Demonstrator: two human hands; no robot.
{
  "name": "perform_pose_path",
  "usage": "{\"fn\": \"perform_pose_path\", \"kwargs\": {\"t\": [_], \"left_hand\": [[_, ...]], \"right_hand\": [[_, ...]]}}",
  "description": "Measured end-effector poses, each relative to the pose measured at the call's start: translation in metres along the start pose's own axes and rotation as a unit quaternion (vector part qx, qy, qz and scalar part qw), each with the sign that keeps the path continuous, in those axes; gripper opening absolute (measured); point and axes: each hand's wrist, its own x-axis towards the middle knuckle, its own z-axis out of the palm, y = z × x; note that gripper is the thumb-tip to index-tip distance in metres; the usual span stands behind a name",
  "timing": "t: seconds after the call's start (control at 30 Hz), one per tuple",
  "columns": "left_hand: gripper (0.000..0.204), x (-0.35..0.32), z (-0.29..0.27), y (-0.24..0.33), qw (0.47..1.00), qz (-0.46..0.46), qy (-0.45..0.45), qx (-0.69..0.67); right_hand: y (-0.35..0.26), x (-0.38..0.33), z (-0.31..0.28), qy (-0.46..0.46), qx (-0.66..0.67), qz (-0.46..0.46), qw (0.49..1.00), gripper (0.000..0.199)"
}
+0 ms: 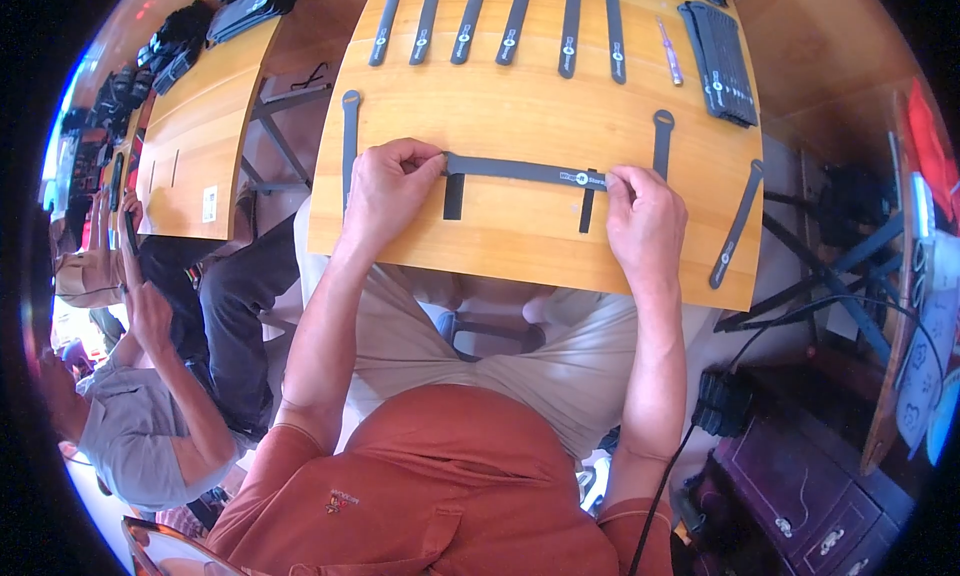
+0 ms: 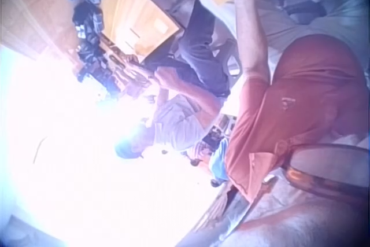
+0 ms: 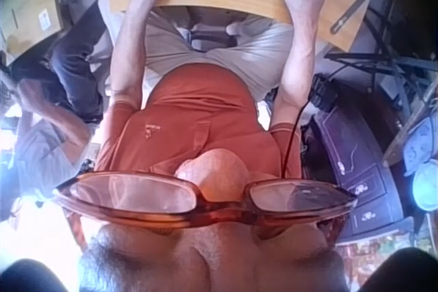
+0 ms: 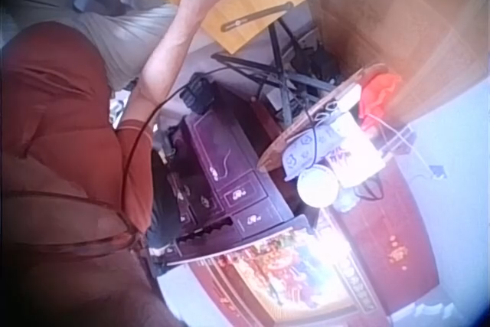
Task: Inspecting individual watch straps and organizing them into neat stacks on a workbench.
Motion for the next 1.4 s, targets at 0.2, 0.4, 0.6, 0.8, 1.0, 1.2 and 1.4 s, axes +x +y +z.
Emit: {"fn": "perform_pose_path", "kwargs": {"t": [0.2,0.4,0.6,0.8,1.0,1.2,1.4], "left_hand": [[0.017,0.0,0.004,-0.003,1.0,0.019,0.007,-0.004],[0.016,0.0,0.002,-0.002,1.0,0.014,0.01,0.0],[0.015,-0.001,0.004,0.0,0.999,0.029,0.013,0.008],[0.014,-0.001,0.004,0.0,0.999,0.032,0.014,0.026],[0.013,-0.001,0.007,-0.005,0.998,0.046,0.022,0.024],[0.012,-0.005,0.011,-0.007,0.989,0.132,0.045,0.05],[0.015,-0.011,0.014,-0.009,0.978,0.177,0.042,0.106]], "right_hand": [[0.002,0.0,0.001,0.014,-0.011,-0.029,0.999,0.009],[0.002,0.0,0.004,0.017,-0.014,-0.047,0.999,0.007],[0.003,0.001,0.003,0.028,-0.014,-0.059,0.998,0.007],[-0.001,0.002,0.003,0.029,-0.03,-0.062,0.997,0.007],[-0.001,0.003,0.003,0.017,-0.052,-0.054,0.997,0.007],[-0.005,0.004,0.0,0.0,-0.034,-0.018,0.999,0.007],[-0.006,0.004,-0.001,0.003,-0.063,-0.053,0.997,0.007]]}}
